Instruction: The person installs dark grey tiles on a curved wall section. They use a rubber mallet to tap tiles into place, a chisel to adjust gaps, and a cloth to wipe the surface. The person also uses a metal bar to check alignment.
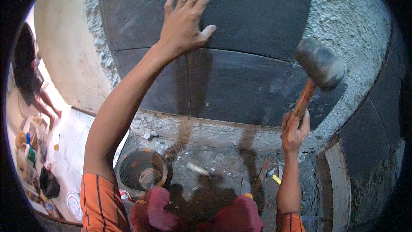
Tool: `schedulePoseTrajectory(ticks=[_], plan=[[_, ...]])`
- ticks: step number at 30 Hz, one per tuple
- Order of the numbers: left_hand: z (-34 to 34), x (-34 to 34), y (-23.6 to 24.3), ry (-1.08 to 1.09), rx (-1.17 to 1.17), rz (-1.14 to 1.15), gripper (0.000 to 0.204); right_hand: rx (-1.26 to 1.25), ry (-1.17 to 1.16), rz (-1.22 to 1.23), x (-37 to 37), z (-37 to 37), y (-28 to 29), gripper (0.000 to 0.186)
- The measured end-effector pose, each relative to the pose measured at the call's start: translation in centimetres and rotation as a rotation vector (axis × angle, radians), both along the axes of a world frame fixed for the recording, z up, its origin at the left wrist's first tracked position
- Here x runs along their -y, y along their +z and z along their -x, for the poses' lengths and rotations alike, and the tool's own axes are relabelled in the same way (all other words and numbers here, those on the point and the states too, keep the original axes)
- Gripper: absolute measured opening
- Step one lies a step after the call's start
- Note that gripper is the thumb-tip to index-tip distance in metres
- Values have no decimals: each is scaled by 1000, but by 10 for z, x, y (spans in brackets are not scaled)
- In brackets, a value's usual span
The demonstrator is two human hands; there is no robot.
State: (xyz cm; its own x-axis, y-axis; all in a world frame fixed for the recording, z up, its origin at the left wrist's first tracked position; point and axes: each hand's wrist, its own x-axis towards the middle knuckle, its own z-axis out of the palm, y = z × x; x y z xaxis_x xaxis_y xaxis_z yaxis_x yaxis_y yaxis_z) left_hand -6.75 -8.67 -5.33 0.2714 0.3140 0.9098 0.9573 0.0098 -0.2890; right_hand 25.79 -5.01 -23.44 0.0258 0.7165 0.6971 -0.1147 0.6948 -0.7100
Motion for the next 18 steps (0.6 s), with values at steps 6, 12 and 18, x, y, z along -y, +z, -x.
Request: schedulePoseTrajectory(ticks=[6, 12, 18], plan=[[-79, -62, 77, 11, -40, -16, 96, -72, 28, -181, -49, -23, 52, 39], [-102, -54, 87, 183, 68, 167, 101, -19, -67, -101, -59, -7, 89, 50], [-108, -61, 90, 178, 30, 151, 99, -75, -16, -118, -57, 3, 99, 42]])
